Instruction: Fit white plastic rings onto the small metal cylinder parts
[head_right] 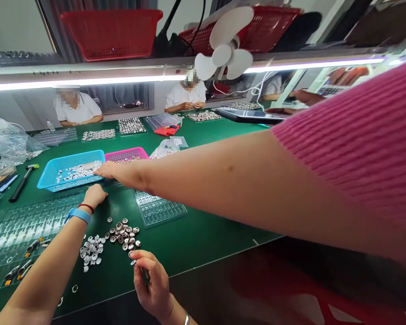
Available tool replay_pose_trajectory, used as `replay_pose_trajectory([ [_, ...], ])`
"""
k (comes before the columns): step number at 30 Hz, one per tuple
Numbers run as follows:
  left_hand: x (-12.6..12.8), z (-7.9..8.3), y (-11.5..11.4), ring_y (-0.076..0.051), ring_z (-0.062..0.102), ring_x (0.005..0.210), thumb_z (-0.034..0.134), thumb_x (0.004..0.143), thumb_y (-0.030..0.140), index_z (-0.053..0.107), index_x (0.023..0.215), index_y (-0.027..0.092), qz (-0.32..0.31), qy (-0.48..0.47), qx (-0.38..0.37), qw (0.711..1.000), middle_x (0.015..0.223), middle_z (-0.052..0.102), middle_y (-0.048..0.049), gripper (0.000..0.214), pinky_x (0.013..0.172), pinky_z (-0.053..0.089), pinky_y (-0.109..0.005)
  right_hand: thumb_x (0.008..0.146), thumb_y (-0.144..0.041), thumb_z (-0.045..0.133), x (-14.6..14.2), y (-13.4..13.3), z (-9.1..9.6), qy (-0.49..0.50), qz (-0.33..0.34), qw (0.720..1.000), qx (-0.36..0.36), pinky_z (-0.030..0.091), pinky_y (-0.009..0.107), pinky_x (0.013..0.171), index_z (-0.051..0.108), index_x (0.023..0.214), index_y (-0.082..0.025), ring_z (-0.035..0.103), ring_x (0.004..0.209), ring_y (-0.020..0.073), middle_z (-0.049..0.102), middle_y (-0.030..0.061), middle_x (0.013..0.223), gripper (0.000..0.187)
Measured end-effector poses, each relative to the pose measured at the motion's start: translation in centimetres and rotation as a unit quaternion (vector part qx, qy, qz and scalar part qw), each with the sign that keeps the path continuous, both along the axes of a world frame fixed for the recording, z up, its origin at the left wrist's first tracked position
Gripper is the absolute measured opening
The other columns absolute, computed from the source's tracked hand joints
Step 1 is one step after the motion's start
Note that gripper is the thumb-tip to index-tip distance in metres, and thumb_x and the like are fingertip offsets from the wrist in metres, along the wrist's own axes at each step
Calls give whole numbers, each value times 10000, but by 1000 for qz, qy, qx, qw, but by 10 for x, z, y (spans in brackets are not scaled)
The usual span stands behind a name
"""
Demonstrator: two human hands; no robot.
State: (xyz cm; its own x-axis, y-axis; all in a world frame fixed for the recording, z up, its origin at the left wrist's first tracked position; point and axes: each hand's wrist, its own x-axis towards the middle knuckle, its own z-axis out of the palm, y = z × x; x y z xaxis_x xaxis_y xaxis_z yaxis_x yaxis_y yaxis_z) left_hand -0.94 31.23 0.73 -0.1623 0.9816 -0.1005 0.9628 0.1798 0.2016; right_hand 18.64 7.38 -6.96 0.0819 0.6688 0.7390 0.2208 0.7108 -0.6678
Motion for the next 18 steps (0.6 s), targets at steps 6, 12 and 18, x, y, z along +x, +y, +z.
replay_pose_trajectory([
  [6,11,-12,-33,-255,608,1112,609,927,341,574,1242,168,-31,70,58,995,1288,588,-106,361,923,523,-485,889,-25,482,1,0,-1,11,4,1000,-8,622,348,792,532,1077,-228,711,944,214,704,97,996,281],
  [12,12,-27,-48,-256,599,1136,607,930,326,574,1249,180,-134,68,70,986,1321,574,-106,353,940,518,-487,891,-23,477,2,-2,-9,4,23,1000,-17,624,381,809,513,1111,-227,703,974,224,698,108,1024,302],
  [18,6,-17,-2,-249,606,1120,604,932,326,573,1253,187,-197,55,69,976,1317,576,-105,352,930,525,-477,901,-38,469,2,-1,-10,-1,11,1000,-21,632,389,792,500,1127,-236,705,967,229,696,109,1023,302],
])
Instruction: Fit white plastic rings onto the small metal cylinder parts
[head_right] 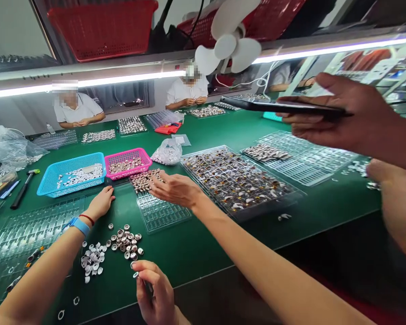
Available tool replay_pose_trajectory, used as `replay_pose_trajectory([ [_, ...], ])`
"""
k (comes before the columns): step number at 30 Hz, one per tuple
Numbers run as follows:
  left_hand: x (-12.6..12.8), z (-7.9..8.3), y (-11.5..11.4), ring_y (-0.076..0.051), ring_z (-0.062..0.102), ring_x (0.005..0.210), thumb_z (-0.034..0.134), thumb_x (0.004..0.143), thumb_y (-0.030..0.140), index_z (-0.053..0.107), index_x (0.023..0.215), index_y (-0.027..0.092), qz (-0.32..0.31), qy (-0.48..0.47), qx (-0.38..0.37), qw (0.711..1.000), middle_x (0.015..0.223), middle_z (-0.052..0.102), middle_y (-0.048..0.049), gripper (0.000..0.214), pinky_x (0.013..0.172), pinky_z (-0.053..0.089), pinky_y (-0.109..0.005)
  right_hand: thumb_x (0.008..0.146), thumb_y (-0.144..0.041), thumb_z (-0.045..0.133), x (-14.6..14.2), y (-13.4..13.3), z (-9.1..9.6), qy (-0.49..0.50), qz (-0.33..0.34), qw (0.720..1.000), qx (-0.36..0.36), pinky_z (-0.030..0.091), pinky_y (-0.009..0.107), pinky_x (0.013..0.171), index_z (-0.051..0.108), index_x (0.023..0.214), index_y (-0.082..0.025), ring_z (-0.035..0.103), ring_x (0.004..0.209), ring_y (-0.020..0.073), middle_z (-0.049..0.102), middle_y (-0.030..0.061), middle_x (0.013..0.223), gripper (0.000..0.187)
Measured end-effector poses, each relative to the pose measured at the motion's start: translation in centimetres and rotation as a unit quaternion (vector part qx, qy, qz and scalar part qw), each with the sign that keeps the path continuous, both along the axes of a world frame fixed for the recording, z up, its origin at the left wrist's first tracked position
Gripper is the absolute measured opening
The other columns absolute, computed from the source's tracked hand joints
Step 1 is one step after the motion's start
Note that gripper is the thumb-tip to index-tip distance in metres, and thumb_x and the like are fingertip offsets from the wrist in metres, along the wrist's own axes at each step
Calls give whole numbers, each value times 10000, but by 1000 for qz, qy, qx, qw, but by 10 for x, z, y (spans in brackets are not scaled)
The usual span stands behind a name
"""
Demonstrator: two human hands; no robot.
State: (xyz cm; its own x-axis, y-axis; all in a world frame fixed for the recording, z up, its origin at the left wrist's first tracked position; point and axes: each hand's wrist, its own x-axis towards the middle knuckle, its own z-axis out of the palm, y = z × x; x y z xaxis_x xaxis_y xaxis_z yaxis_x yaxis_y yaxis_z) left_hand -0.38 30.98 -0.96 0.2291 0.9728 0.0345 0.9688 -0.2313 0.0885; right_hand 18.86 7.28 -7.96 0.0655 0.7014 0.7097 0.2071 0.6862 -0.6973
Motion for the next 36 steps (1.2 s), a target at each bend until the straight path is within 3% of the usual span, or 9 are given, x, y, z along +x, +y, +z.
replay_pose_trajectory([
  [5,7,12,26,-233,618,1086,594,938,335,582,1236,199,1,-6,2,1000,1289,590,-99,328,906,538,-451,920,-63,456,-2,2,11,-8,-5,1000,5,634,364,770,506,1106,-232,708,935,217,698,107,991,256],
  [10,9,35,10,-233,629,1059,606,930,344,577,1238,178,-13,-14,-10,1000,1260,601,-103,352,880,547,-441,945,-110,478,8,10,18,8,-52,996,-77,621,333,778,537,1015,-218,710,918,204,707,99,966,142],
  [13,-6,47,-30,-221,636,1040,592,939,348,599,1201,179,-38,-18,-18,999,1234,621,-95,312,883,546,-441,952,-164,513,19,17,20,24,-76,987,-140,616,317,783,578,967,-209,712,903,197,707,90,952,80],
  [16,-31,45,-93,-217,658,1044,560,952,321,645,1130,173,-70,-22,-18,997,1166,679,-83,247,933,533,-437,961,-205,525,24,24,23,40,-74,982,-171,620,299,765,602,967,-202,719,886,191,711,85,944,77],
  [18,-47,33,-139,-243,633,1158,513,955,326,662,1157,222,-70,-22,5,997,1250,673,-87,272,1043,484,-403,965,-232,530,22,26,24,46,-66,980,-180,625,295,751,612,963,-198,724,868,190,716,83,936,89],
  [20,-58,16,-177,-293,557,1283,472,956,332,646,1213,214,-58,-16,34,998,1357,621,-116,332,1134,393,-485,966,-254,534,18,27,24,55,-64,980,-182,628,300,751,611,952,-196,728,857,190,719,83,936,98],
  [23,-58,-9,-209,-311,474,1363,414,966,326,606,1295,199,-56,-8,62,996,1444,546,-125,401,1136,382,-526,966,-270,535,13,26,20,67,-74,979,-178,627,314,766,598,949,-198,728,876,196,718,85,941,97],
  [27,-34,-23,-210,-298,467,1368,406,979,349,600,1323,175,-74,-1,75,994,1431,556,-111,432,1153,364,-501,966,-270,534,11,25,15,66,-84,980,-170,624,317,785,593,957,-203,726,889,194,713,81,945,90],
  [36,5,-21,-198,-352,466,1362,446,955,497,582,1352,146,-85,19,82,993,1420,552,-154,547,1137,344,-574,978,-262,508,13,24,16,46,-99,981,-157,619,319,792,586,970,-200,723,905,195,707,87,955,100],
])
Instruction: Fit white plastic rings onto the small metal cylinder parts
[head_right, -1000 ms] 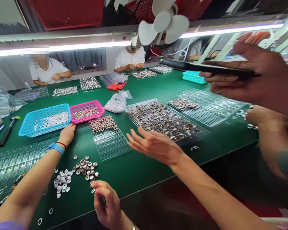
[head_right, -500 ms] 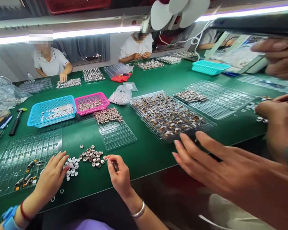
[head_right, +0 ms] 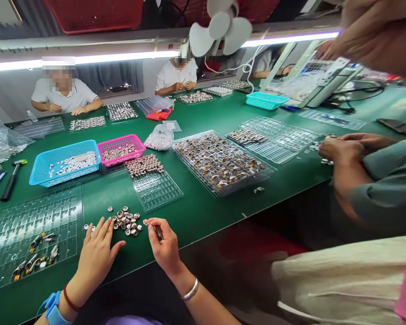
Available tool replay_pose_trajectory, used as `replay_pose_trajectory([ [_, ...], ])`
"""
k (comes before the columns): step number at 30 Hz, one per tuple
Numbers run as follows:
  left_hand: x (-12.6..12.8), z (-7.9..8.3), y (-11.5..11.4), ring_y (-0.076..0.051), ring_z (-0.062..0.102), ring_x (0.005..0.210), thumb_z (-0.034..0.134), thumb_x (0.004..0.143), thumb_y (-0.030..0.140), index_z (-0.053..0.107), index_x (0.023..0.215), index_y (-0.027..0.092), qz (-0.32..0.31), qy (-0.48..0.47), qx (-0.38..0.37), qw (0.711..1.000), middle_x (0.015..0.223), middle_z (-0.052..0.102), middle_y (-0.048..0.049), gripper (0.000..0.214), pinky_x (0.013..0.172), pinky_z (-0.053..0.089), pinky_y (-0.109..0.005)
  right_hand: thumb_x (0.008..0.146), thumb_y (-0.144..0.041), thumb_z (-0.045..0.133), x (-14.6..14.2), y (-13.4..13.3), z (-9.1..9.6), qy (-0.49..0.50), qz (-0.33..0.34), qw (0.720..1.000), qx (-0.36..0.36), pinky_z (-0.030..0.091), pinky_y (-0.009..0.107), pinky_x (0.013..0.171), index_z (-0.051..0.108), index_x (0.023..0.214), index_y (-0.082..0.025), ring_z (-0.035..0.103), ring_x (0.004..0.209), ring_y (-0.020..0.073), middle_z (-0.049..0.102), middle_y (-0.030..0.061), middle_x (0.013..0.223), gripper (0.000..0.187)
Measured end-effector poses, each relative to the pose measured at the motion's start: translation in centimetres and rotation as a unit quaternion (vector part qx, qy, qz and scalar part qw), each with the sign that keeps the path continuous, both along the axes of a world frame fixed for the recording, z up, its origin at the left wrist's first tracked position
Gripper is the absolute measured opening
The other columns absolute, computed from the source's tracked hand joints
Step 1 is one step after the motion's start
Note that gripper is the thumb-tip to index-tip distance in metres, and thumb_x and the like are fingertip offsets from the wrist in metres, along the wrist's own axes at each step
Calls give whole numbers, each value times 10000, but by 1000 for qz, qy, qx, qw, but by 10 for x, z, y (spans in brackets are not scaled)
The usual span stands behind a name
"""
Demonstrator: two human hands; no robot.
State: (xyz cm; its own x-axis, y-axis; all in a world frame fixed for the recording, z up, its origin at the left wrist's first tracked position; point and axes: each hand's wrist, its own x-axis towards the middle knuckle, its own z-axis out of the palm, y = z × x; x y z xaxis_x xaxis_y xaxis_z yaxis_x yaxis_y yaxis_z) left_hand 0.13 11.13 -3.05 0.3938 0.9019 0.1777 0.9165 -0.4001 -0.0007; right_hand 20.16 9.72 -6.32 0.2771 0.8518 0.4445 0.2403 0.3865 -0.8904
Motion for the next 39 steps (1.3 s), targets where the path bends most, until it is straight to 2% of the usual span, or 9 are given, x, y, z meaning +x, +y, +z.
replay_pose_trajectory([
  [5,1,-5,5,-302,469,1368,423,959,519,550,1379,154,-21,4,14,1000,1447,533,-115,570,1127,397,-482,977,-260,499,-1,1,2,-20,-10,1000,-2,621,316,792,573,959,-202,728,893,194,711,86,944,96],
  [10,-10,-11,12,-354,483,1347,317,981,544,532,1366,19,-5,9,51,999,1457,490,-209,686,1095,414,-527,968,-259,491,21,8,4,-65,-59,996,-10,607,313,769,579,955,-201,719,861,196,712,84,930,106],
  [14,-16,-16,16,-369,458,1363,297,980,563,509,1384,11,-7,11,72,997,1470,469,-218,716,1096,395,-556,926,-265,546,47,18,3,-126,-96,987,-34,568,305,701,608,861,-201,688,737,194,705,63,835,110],
  [19,-23,-21,12,-353,483,1346,250,1020,375,519,1384,43,-15,14,93,995,1465,479,-184,562,1105,367,-578,932,-277,518,55,21,-2,-172,-116,977,-45,549,298,681,608,853,-204,684,710,190,710,58,823,140],
  [24,-33,-27,10,-334,499,1335,303,1001,249,559,1355,68,-30,18,105,994,1449,512,-140,472,1088,414,-540,950,-293,492,52,19,-7,-185,-126,974,-42,565,298,701,606,889,-201,702,744,194,717,67,844,159],
  [28,-39,-34,13,-288,543,1303,331,995,197,595,1330,117,-35,16,112,993,1398,581,-114,434,1057,481,-463,957,-315,496,52,17,-10,-190,-130,972,-39,573,301,709,607,903,-200,709,759,198,727,76,871,168],
  [32,-40,-39,13,-252,589,1259,338,983,144,600,1322,105,-33,9,126,991,1346,627,-131,430,1026,524,-399,958,-321,500,53,16,-10,-196,-131,971,-34,577,298,700,613,900,-201,711,747,197,727,72,866,175],
  [39,-38,-37,14,-263,630,1206,335,978,129,639,1270,98,-34,0,139,990,1291,664,-153,423,1006,541,-423,962,-320,498,53,15,-9,-203,-131,970,-29,582,301,694,612,906,-201,714,743,198,730,74,868,175],
])
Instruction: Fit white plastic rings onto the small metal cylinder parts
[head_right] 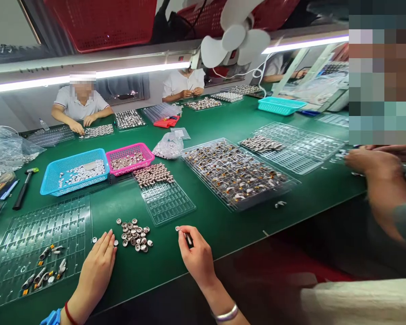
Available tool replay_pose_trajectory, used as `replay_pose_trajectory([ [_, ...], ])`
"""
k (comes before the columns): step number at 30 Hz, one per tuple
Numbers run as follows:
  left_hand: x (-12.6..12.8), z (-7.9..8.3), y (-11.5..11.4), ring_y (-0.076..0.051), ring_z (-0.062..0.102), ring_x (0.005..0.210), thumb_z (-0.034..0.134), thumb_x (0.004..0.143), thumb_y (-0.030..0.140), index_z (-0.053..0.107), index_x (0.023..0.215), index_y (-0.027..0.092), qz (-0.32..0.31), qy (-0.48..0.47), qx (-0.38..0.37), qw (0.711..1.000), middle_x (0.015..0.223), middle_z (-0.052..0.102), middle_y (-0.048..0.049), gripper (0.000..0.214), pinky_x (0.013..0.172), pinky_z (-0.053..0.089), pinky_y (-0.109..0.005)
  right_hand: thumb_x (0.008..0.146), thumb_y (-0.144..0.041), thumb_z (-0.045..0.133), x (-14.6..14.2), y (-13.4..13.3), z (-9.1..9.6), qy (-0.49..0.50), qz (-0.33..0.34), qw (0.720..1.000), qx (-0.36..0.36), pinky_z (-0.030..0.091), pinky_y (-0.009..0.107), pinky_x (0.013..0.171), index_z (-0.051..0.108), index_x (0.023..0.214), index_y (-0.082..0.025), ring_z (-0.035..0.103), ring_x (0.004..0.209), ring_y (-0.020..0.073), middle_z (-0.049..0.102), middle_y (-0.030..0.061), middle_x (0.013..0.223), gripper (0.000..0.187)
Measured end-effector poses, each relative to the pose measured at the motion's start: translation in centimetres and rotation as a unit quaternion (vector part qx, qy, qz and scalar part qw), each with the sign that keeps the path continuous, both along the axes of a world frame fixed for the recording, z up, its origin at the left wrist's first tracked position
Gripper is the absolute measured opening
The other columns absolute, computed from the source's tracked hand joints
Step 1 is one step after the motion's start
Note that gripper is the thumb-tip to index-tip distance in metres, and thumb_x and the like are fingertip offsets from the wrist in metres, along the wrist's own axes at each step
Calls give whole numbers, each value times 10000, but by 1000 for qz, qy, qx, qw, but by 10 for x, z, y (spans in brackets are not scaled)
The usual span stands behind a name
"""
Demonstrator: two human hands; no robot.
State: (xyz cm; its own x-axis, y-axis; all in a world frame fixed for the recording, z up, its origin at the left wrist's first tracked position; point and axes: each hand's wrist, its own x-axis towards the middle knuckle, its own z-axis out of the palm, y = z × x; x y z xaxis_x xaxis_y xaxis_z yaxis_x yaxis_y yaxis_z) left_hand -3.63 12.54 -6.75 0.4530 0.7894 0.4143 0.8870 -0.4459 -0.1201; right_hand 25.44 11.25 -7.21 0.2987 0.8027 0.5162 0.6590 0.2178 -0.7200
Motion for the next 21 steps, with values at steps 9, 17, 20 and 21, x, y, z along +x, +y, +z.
replay_pose_trajectory([
  [9,2,18,0,-311,654,1142,425,983,223,672,1188,56,-8,-22,-3,1000,1226,695,-181,362,992,524,-465,960,-294,499,1,-2,-3,3,-4,1000,-14,584,309,731,605,928,-202,717,789,198,730,73,893,144],
  [17,8,34,5,-267,674,983,501,944,163,736,934,166,-9,-45,-2,999,1016,747,-89,235,975,507,-478,956,-294,498,0,-1,0,-1,-6,1000,-4,580,304,714,605,906,-201,715,763,196,727,64,867,149],
  [20,5,37,4,-264,673,972,479,942,142,732,913,176,4,-54,4,999,995,745,-89,257,976,502,-482,961,-300,490,-1,0,2,-3,-5,1000,-3,580,298,698,604,904,-202,714,750,196,727,63,864,161],
  [21,4,37,4,-263,673,972,479,940,141,731,912,179,8,-56,5,998,998,743,-90,257,976,502,-484,962,-302,487,-1,0,2,-4,-4,1000,-3,579,297,691,604,902,-203,713,742,195,728,65,864,164],
])
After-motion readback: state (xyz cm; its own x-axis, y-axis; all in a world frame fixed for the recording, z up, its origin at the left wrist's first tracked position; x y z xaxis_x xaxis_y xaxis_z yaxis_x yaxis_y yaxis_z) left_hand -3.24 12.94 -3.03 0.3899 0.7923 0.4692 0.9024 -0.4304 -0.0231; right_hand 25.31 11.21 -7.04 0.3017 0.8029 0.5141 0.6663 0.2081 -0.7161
